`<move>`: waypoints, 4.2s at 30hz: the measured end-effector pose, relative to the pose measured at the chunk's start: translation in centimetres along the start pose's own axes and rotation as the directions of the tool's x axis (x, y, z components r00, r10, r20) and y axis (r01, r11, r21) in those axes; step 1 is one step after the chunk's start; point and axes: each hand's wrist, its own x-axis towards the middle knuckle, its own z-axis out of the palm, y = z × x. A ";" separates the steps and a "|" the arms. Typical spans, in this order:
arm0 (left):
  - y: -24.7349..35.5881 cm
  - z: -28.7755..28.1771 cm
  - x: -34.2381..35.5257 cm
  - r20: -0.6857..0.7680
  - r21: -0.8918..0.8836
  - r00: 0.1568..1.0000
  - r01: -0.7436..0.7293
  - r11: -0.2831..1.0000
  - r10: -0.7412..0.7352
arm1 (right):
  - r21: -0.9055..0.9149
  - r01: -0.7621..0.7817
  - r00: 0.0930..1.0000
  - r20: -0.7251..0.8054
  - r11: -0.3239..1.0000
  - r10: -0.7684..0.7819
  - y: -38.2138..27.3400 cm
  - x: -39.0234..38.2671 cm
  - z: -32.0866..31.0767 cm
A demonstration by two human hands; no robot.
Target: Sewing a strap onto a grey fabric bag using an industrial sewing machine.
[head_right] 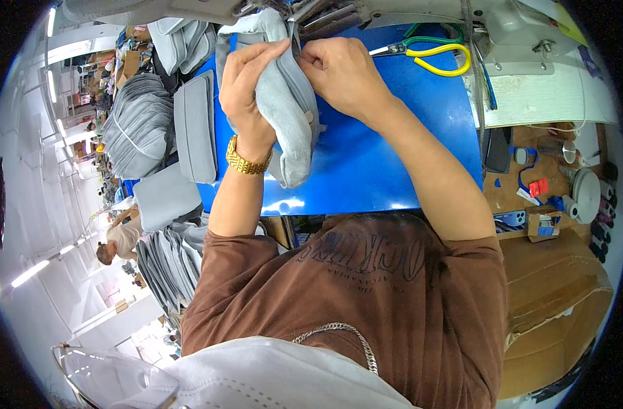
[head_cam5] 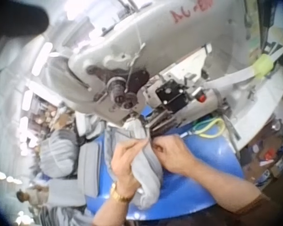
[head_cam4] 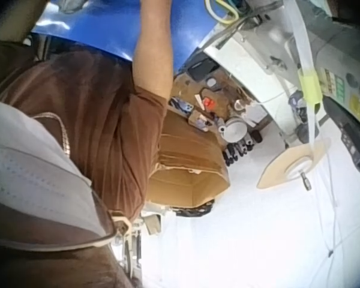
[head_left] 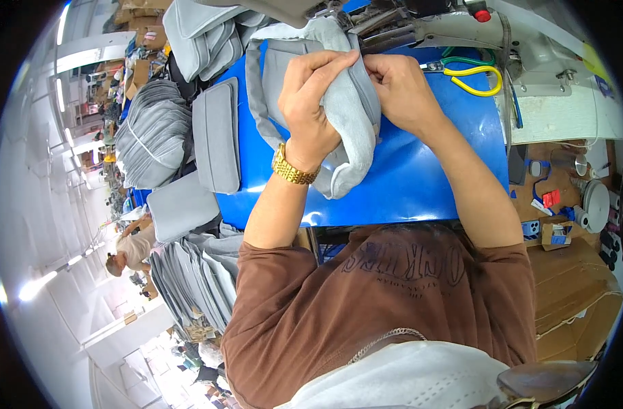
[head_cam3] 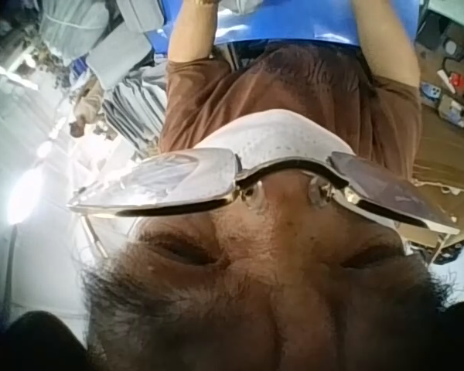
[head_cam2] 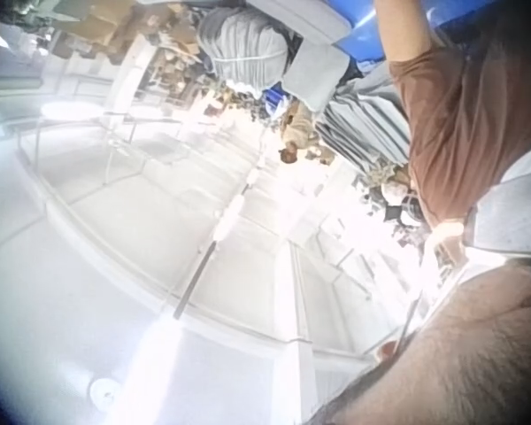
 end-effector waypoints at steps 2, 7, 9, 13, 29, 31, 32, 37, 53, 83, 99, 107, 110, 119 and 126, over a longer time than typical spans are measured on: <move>-0.2 0.2 -0.2 -0.043 -0.005 0.999 -0.014 1.000 0.014 | 0.048 0.020 1.000 -0.008 0.999 -0.020 0.4 -0.2 -0.1; -0.8 0.1 -0.3 -0.060 0.009 0.998 -0.012 1.000 0.012 | 0.314 -0.164 0.981 0.151 0.935 0.121 -0.5 0.4 -2.0; -1.0 0.2 -0.3 -0.050 0.030 0.998 -0.022 0.999 0.023 | 0.248 -0.150 0.980 0.164 0.957 0.111 -1.1 1.4 -3.2; -0.8 0.3 -0.5 -0.030 0.047 0.999 0.012 0.999 -0.010 | 0.089 -0.095 0.956 0.285 0.992 0.066 -1.3 -0.2 -4.0; 3.2 -1.9 -3.4 0.176 0.190 0.979 -0.136 0.972 0.102 | 0.095 -0.347 0.872 0.399 0.933 0.284 -3.4 -4.4 -6.6; 3.8 -2.7 -3.7 0.145 0.211 0.986 -0.109 0.971 0.079 | 0.081 -0.351 0.878 0.376 0.933 0.297 -2.9 -5.3 -6.7; 3.9 -3.2 -3.9 0.117 0.232 0.991 -0.084 0.969 0.058 | 0.071 -0.354 0.884 0.350 0.932 0.309 -2.7 -5.6 -6.9; 4.8 -3.9 -4.0 0.105 0.196 0.993 -0.070 0.978 0.050 | 0.134 -0.385 0.869 0.385 0.913 0.309 -3.9 -6.2 -6.4; 4.7 -2.0 -2.2 0.196 0.107 0.981 -0.026 0.994 0.004 | 0.463 -0.391 0.906 0.346 0.795 0.243 -2.6 -5.1 -3.7; 0.7 -0.5 -0.6 0.144 -0.014 0.989 0.039 0.999 -0.037 | 0.303 -0.092 0.995 0.060 0.949 0.078 2.1 -1.2 2.3; -0.9 0.0 0.7 0.044 0.119 0.996 -0.081 0.990 0.076 | 0.246 -0.170 0.979 0.156 0.954 0.134 -0.8 1.0 -2.2; -0.2 -0.3 0.2 0.136 0.118 0.990 0.028 0.993 -0.044 | 0.010 -0.072 0.972 0.226 0.997 0.068 -1.6 -0.2 -3.5; 0.4 -0.2 0.3 0.150 0.097 0.985 0.070 0.993 -0.084 | 0.206 -0.140 0.970 0.227 0.968 0.092 0.2 -1.4 -2.7; 0.0 0.4 0.3 0.187 0.131 0.975 0.092 0.987 -0.116 | 0.317 -0.143 0.983 0.153 0.938 0.099 0.1 -0.6 -2.4; -1.6 1.1 -0.2 0.173 0.043 0.978 0.114 0.993 -0.120 | 0.227 -0.094 0.992 0.104 0.969 0.071 -0.8 0.6 -3.5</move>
